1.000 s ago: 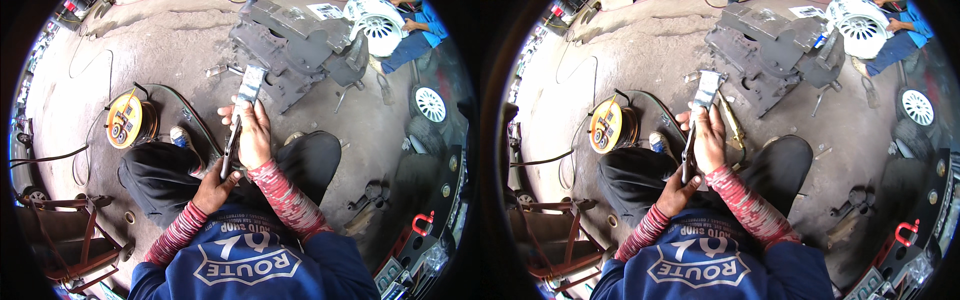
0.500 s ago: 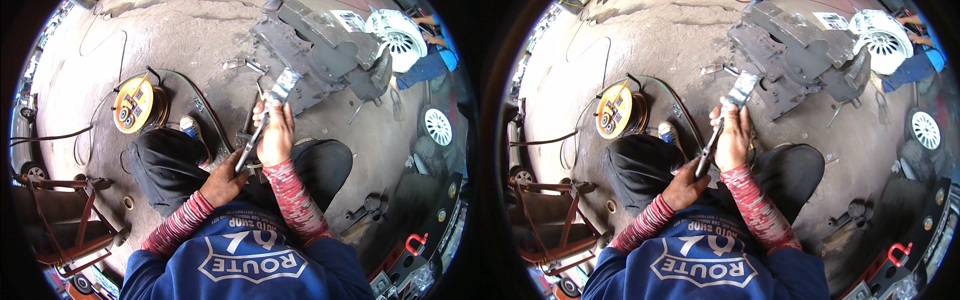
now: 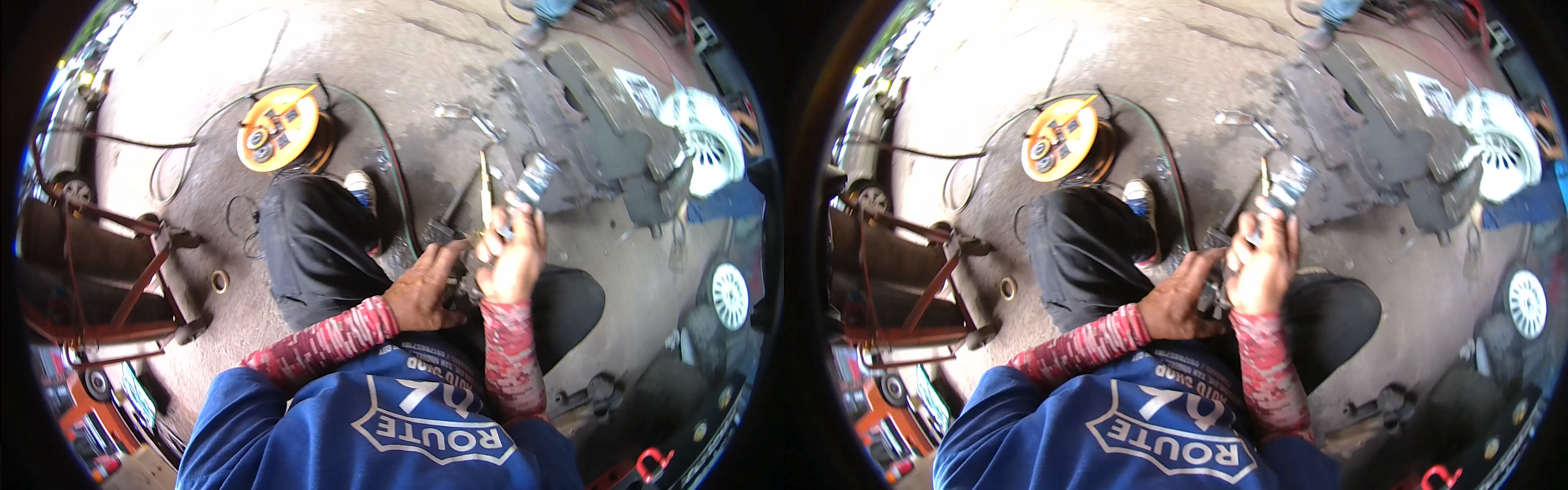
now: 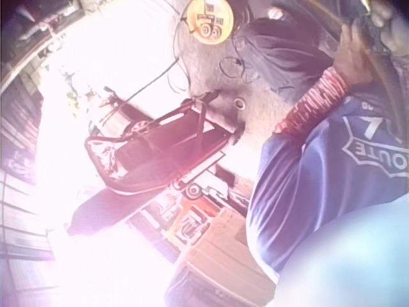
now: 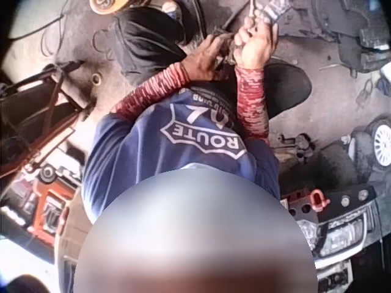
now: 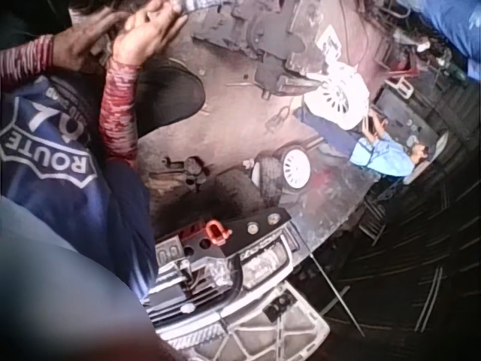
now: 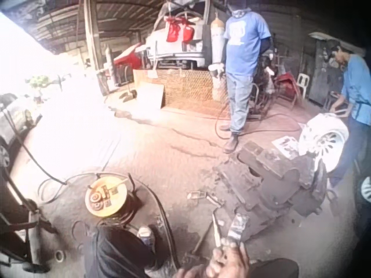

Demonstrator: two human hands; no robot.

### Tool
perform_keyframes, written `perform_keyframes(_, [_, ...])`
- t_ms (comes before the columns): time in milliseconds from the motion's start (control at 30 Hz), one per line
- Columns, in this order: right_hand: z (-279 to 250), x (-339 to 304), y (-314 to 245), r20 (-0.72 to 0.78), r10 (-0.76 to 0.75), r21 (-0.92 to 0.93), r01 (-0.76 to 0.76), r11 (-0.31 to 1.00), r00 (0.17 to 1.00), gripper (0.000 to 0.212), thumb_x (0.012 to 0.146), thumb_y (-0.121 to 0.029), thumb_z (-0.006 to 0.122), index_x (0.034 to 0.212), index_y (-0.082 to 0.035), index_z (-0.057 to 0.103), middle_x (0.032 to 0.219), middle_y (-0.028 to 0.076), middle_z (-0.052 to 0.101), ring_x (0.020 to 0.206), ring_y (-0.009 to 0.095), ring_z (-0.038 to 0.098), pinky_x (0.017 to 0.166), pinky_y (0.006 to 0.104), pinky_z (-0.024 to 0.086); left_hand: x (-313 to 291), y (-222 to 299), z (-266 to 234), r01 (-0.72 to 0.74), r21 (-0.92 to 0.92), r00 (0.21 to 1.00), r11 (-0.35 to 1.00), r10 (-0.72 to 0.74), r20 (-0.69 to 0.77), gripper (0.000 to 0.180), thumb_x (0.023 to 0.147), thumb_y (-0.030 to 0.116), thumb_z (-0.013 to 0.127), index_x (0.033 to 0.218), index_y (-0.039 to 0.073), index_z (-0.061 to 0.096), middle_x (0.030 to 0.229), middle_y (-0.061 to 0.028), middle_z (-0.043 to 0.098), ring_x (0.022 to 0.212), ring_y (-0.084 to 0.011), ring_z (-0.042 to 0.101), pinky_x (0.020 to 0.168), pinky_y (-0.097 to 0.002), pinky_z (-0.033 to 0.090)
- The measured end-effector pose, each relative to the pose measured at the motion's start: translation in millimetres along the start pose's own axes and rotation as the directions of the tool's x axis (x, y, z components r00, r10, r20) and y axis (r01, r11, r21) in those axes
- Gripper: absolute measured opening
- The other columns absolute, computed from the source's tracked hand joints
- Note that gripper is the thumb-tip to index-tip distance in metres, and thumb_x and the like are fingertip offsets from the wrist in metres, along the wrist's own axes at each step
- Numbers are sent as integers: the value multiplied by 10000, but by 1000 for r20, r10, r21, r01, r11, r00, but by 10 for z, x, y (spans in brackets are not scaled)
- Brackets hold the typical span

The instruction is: The person retrieves a blowtorch and ignites it, then uses it to heat a metal part clamped in a vise. The person adjusts the flame and holds the torch steadily against the part for an extended period.

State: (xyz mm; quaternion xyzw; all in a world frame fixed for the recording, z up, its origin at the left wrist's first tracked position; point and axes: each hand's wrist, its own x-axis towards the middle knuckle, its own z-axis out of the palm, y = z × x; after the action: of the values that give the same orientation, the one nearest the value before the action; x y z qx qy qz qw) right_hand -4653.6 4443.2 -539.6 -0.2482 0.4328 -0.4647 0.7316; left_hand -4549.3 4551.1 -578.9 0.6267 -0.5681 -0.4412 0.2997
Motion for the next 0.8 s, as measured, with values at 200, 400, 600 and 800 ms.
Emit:
perform_keyframes(200, [157,-159,-260,138,1,71,-11,997,990,305,1057,-276,434,1230,-36,512,799,18,490,521,79,393,441,238,369,141,-200,-65,-378,119,921,918,386,-51,1029,606,204,787,1469,-7,267,1466,-302,326,1416,-464,287,1160,-500,268])
perform_keyframes(400, [91,-62,-247,142,-221,123,205,971,965,322,1054,-234,421,1256,5,494,932,122,659,779,226,649,682,339,526,72,-106,-43,-222,-175,975,959,223,-18,810,733,144,666,1425,-65,300,1285,-307,485,1263,-451,468,1071,-448,386])
perform_keyframes(600, [1,-56,-136,247,-338,-161,383,909,908,335,1068,-223,394,1268,28,490,1089,196,685,1012,253,671,915,351,488,26,210,-187,88,-354,994,931,-62,85,431,946,354,617,1094,-48,567,769,-157,625,752,-235,625,725,-377,487])
perform_keyframes(800, [-58,-43,-60,223,-345,-139,380,915,912,329,1074,-234,382,1276,2,494,1119,210,677,927,236,675,815,330,526,12,316,-255,185,-252,967,950,-130,219,524,969,436,613,1211,-28,570,913,-80,635,857,-147,563,788,-308,477])
